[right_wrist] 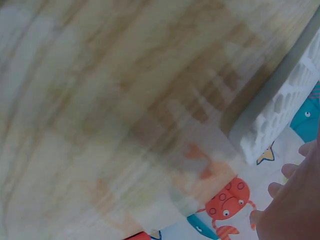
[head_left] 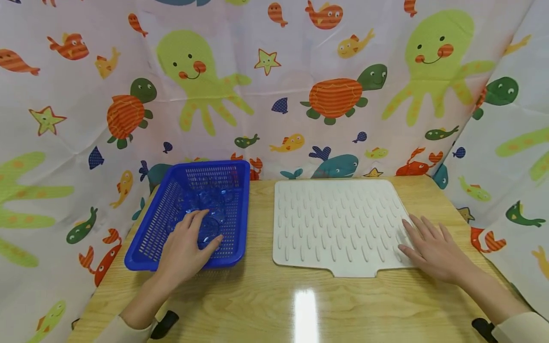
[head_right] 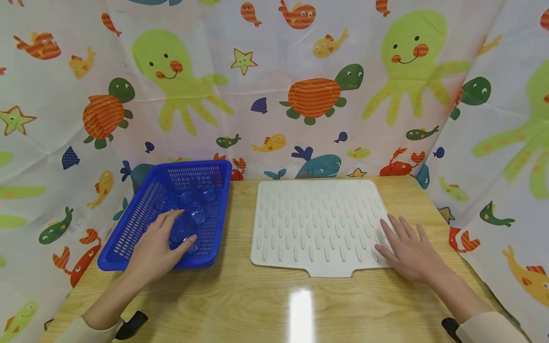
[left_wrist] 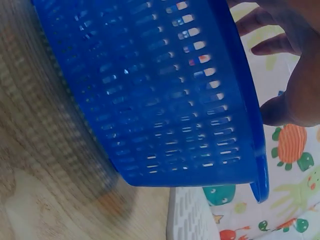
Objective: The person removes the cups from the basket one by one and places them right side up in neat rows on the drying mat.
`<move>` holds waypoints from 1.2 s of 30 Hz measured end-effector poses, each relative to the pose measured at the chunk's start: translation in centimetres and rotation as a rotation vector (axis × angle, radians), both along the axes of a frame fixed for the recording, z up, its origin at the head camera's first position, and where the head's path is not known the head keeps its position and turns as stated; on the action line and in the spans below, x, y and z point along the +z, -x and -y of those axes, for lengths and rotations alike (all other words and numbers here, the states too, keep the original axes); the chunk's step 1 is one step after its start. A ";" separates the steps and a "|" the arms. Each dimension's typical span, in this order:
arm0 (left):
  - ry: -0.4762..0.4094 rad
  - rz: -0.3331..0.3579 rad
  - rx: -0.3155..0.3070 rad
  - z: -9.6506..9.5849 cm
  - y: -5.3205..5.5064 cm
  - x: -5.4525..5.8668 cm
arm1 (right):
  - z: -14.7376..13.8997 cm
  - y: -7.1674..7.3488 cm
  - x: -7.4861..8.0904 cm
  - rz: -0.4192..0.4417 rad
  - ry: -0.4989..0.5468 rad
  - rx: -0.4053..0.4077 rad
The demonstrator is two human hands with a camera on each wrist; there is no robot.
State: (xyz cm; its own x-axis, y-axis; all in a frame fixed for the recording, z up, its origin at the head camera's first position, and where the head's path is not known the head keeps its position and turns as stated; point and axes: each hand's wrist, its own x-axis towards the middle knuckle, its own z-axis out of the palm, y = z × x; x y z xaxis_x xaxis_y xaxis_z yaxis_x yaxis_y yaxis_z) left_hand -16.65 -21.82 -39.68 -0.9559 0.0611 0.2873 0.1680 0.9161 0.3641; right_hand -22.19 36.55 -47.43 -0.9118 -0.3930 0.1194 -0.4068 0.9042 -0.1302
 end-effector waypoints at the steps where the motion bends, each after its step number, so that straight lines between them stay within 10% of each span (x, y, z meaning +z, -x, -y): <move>1: -0.003 0.005 0.006 0.1 0.0 0.0 | -0.1 0.0 -0.1 0.005 -0.001 -0.003; 36: -0.069 0.205 0.147 1.6 0.6 -0.7 | -1.2 -1.3 -2.5 0.198 0.020 -0.076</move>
State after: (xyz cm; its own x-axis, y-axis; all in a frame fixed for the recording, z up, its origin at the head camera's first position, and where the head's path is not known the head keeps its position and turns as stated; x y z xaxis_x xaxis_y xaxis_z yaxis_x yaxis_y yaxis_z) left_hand -17.27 -23.44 -40.34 -0.9918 -0.0954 0.0849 -0.0487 0.8970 0.4393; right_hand -20.91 37.72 -49.93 -0.9452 -0.3214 -0.0577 -0.3022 0.9278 -0.2188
